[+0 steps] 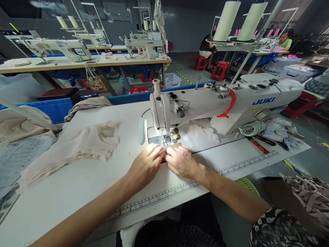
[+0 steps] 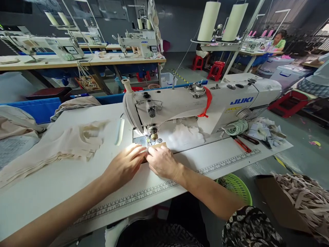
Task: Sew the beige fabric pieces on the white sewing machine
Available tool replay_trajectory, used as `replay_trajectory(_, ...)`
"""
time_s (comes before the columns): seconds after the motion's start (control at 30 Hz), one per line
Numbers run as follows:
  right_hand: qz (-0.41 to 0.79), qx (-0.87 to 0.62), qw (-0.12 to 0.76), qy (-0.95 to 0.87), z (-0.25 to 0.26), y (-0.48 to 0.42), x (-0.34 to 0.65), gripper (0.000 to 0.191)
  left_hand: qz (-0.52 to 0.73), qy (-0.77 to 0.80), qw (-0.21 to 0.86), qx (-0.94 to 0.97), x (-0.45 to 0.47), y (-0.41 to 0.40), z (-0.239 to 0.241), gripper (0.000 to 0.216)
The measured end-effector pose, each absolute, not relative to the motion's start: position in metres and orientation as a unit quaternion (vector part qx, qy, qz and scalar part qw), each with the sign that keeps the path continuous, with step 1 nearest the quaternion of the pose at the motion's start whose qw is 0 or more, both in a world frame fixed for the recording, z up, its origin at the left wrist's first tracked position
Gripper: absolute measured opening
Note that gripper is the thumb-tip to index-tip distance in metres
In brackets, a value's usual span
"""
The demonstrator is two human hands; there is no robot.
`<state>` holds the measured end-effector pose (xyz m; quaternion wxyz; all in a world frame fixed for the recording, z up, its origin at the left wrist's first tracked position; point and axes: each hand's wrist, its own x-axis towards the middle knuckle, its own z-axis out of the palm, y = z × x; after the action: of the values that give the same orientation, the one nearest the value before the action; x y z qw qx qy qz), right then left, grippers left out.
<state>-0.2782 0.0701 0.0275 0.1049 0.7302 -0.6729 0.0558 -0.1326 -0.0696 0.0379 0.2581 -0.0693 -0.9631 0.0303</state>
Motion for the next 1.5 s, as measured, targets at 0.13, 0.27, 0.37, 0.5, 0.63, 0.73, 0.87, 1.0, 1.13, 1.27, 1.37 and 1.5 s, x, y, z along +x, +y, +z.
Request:
replay_trajectory(0.13,0.045,0.726,0.104,-0.678,0.028,0.070,-0.276,0.014,0.054,-0.960,0.266,-0.069,-0.122,-0.060,0.026,0.032)
replay_trajectory(0.27,0.056,0.725,0.113,-0.677,0.025,0.070,-0.274,0.015,0.033,-0.968,0.243,-0.060,-0.121,-0.063,0.021,0.034)
replay_trajectory(0.37,0.086,0.721,0.117,-0.678,0.025,0.070,-0.278,0.015,0.050,-0.968,0.237,-0.060,-0.123,-0.064,0.020,0.035)
replay_trajectory(0.5,0.131,0.682,0.127,-0.708,0.027,0.067,-0.294,0.019,0.076,-0.971,0.222,-0.053,-0.132,-0.067,0.016,0.038)
replay_trajectory(0.63,0.152,0.646,0.157,-0.731,0.026,0.067,-0.311,0.022,0.080,-0.974,0.211,-0.024,-0.144,-0.072,0.011,0.038)
replay_trajectory(0.73,0.147,0.644,0.165,-0.732,0.025,0.067,-0.317,0.024,0.060,-0.978,0.199,-0.006,-0.151,-0.073,0.011,0.034)
replay_trajectory(0.87,0.145,0.647,0.162,-0.730,0.027,0.068,-0.318,0.026,0.004,-0.981,0.196,0.005,-0.155,-0.074,0.012,0.031)
replay_trajectory(1.0,0.147,0.648,0.160,-0.730,0.027,0.069,-0.316,0.026,-0.020,-0.980,0.196,0.008,-0.156,-0.074,0.010,0.033)
replay_trajectory(1.13,0.158,0.636,0.141,-0.742,0.025,0.069,-0.312,0.024,0.021,-0.977,0.214,0.007,-0.155,-0.075,0.007,0.036)
replay_trajectory(1.27,0.221,0.579,0.069,-0.781,0.029,0.059,-0.317,0.018,0.053,-0.969,0.239,-0.017,-0.154,-0.076,0.008,0.035)
replay_trajectory(1.37,0.246,0.547,0.019,-0.800,0.033,0.050,-0.327,0.020,0.069,-0.966,0.248,-0.027,-0.154,-0.077,0.009,0.035)
replay_trajectory(1.5,0.264,0.534,0.020,-0.803,0.033,0.047,-0.334,0.022,0.064,-0.967,0.246,-0.023,-0.155,-0.077,0.008,0.036)
